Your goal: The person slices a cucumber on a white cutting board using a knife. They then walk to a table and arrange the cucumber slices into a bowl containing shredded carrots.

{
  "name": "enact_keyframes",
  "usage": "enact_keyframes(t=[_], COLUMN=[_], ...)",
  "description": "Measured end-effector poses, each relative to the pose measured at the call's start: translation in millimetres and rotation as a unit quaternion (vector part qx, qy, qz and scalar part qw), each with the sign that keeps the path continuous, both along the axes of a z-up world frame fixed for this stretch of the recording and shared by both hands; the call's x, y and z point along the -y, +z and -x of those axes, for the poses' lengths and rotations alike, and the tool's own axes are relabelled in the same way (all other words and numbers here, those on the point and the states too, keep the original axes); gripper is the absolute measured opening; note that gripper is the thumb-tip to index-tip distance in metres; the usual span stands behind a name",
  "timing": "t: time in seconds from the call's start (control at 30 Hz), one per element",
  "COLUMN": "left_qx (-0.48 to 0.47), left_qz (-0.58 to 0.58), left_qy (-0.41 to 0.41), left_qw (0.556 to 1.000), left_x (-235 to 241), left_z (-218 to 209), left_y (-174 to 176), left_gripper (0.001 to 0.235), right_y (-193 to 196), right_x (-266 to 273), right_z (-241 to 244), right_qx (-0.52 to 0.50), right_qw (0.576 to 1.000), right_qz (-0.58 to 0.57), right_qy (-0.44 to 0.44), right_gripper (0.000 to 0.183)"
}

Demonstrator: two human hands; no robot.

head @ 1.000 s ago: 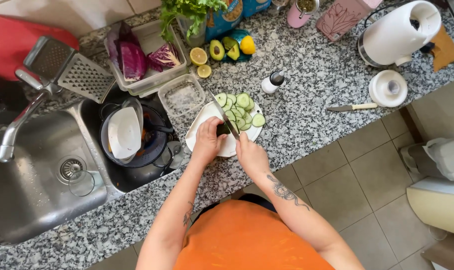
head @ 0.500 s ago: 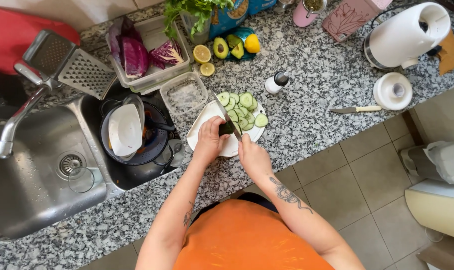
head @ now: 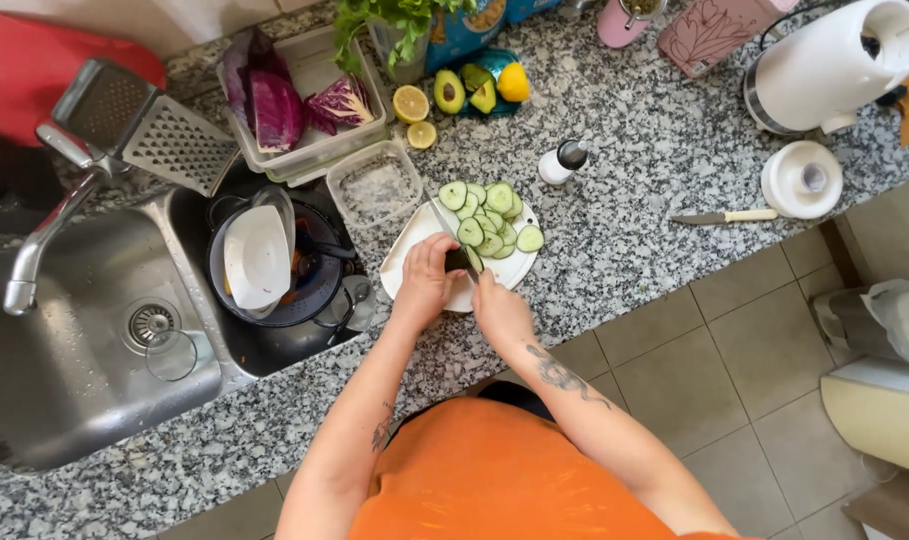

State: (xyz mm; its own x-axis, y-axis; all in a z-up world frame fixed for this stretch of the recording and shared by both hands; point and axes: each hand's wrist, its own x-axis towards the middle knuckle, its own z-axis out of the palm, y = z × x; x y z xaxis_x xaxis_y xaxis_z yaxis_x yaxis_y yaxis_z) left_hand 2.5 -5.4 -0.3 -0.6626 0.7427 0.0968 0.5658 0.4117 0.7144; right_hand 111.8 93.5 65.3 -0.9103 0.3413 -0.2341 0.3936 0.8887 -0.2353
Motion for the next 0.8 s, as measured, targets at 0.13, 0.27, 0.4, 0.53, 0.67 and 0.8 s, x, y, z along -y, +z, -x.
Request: enact_keyframes(t=[0.13, 0.27, 0.4, 0.53, 0.67, 0.8], left_qx=[-0.019, -0.003, 0.037, 0.032, 0.031, 0.014], left_qz=[-0.002, 0.005, 0.014, -0.067, -0.089, -0.106], left_qy=[0.002, -0.009, 0.003, 0.023, 0.052, 0.059], left_qw=[1.000, 1.000, 0.999, 0.997, 0.994, 0.993], left_x=[-5, 1, 9, 8, 9, 8], left_z=[7, 0, -5, 3, 3, 2], left_y=[-4, 23, 37, 21, 14, 15], left_gripper=[0.045, 0.041, 0.039, 0.040, 0.042, 0.041], right_y=[-3, -4, 20, 39, 46, 37], right_x=[-6, -11, -16, -13, -6, -4], right_z=[8, -7, -1, 2, -7, -12], right_qx=[-0.017, -0.016, -0.010, -0.062, -0.078, -0.081], right_qw=[0.998, 0.997, 0.997, 0.995, 0.996, 0.996], right_qz=[0.046, 0.072, 0.060, 0.062, 0.023, 0.009], right_qy=[-0.026, -0.036, -0.057, -0.044, -0.018, -0.020], right_gripper=[0.024, 0.023, 0.021, 0.017, 0.016, 0.017])
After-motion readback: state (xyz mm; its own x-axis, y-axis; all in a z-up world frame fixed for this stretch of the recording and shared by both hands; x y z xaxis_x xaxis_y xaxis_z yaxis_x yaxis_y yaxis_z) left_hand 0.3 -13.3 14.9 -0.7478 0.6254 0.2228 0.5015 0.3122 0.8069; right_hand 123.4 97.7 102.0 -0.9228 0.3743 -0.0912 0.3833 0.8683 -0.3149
